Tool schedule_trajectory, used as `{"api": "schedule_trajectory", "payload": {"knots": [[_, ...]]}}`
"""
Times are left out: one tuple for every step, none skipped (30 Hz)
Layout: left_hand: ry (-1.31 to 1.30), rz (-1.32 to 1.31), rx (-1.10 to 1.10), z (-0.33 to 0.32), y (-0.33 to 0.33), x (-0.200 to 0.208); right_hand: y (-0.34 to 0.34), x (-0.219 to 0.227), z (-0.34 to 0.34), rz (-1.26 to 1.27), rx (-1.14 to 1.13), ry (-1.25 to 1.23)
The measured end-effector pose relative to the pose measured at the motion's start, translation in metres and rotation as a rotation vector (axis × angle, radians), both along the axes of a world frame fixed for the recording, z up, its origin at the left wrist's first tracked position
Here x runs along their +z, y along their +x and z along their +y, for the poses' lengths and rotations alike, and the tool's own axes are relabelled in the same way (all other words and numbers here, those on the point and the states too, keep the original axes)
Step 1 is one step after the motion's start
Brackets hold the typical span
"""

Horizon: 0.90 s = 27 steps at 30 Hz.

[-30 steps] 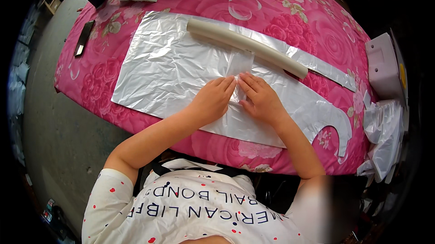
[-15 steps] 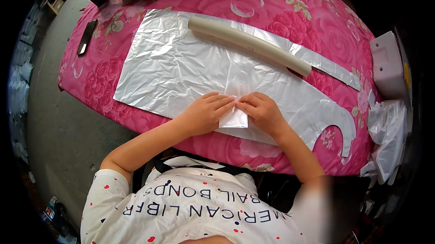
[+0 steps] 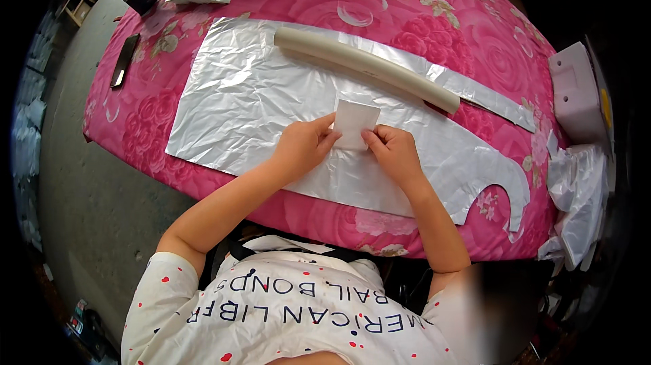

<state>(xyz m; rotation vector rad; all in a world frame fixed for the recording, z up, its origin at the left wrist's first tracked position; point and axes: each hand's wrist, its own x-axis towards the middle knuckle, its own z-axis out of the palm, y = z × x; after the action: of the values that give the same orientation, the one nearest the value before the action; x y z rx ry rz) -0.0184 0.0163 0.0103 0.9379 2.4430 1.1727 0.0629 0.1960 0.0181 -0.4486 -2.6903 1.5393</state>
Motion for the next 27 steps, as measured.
{"api": "schedule_trajectory", "payload": {"knots": [[-0.021,-0.092,0.054,0.003,-0.002,0.003,-0.006,-0.001,0.001,-0.015,-0.023,-0.03],[-0.019,-0.09,0.068,0.005,-0.004,0.002,-0.01,-0.001,0.0,-0.068,-0.052,-0.067],[-0.016,-0.088,0.081,0.008,-0.005,0.0,-0.013,0.001,0.001,-0.094,-0.052,-0.051],[-0.013,-0.088,0.094,0.009,-0.006,-0.001,-0.015,0.004,0.001,-0.123,-0.053,-0.034],[-0.033,-0.095,0.099,0.01,-0.007,0.0,-0.017,0.007,0.001,-0.151,-0.054,-0.017],[-0.052,-0.103,0.104,0.01,-0.007,0.003,-0.018,0.008,0.0,-0.16,-0.059,-0.021],[-0.072,-0.11,0.112,0.01,-0.006,0.004,-0.019,0.01,0.0,-0.17,-0.061,-0.025],[-0.071,-0.104,0.109,0.011,-0.007,0.003,-0.02,0.012,-0.001,-0.179,-0.064,-0.029],[-0.07,-0.097,0.107,0.011,-0.007,0.001,-0.02,0.013,-0.001,-0.195,-0.067,-0.019],[-0.071,-0.09,0.108,0.011,-0.007,0.0,-0.021,0.015,-0.001,-0.21,-0.068,-0.011],[-0.062,-0.078,0.106,0.011,-0.007,0.0,-0.022,0.016,-0.001,-0.225,-0.069,-0.003],[-0.054,-0.066,0.105,0.011,-0.007,0.0,-0.025,0.018,0.0,-0.247,-0.051,-0.008],[-0.047,-0.055,0.101,0.011,-0.008,0.0,-0.027,0.02,0.001,-0.27,-0.035,-0.014],[-0.037,-0.07,0.108,0.011,-0.008,0.0,-0.03,0.021,0.002,-0.293,-0.02,-0.02],[-0.027,-0.085,0.115,0.01,-0.009,0.001,-0.034,0.021,0.004,-0.327,-0.006,-0.03],[-0.016,-0.101,0.12,0.01,-0.01,0.003,-0.038,0.021,0.006,-0.362,0.007,-0.039],[-0.011,-0.15,0.124,0.01,-0.012,0.004,-0.041,0.022,0.008,-0.396,0.019,-0.047],[-0.007,-0.198,0.128,0.009,-0.014,0.006,-0.042,0.02,0.009,-0.404,0.021,-0.056],[-0.001,-0.246,0.131,0.009,-0.016,0.008,-0.044,0.017,0.011,-0.411,0.022,-0.064],[-0.023,-0.25,0.115,0.008,-0.017,0.012,-0.045,0.015,0.012,-0.418,0.022,-0.072],[-0.044,-0.255,0.098,0.007,-0.017,0.018,-0.046,0.013,0.014,-0.423,0.023,-0.082],[-0.065,-0.26,0.082,0.006,-0.016,0.021,-0.046,0.011,0.014,-0.428,0.023,-0.093],[-0.049,-0.009,0.067,0.006,-0.014,0.017,-0.047,0.011,0.015,-0.433,0.023,-0.104],[-0.032,0.24,0.052,0.007,-0.009,0.011,-0.047,0.012,0.015,-0.432,0.027,-0.101],[-0.017,0.489,0.041,0.007,-0.005,0.006,-0.048,0.013,0.014,-0.433,0.036,-0.099],[-0.024,0.486,-0.023,0.011,-0.003,0.002,-0.049,0.013,0.014,-0.434,0.045,-0.097],[-0.031,0.483,-0.086,0.016,-0.001,-0.002,-0.048,0.012,0.014,-0.426,0.037,-0.104]]}}
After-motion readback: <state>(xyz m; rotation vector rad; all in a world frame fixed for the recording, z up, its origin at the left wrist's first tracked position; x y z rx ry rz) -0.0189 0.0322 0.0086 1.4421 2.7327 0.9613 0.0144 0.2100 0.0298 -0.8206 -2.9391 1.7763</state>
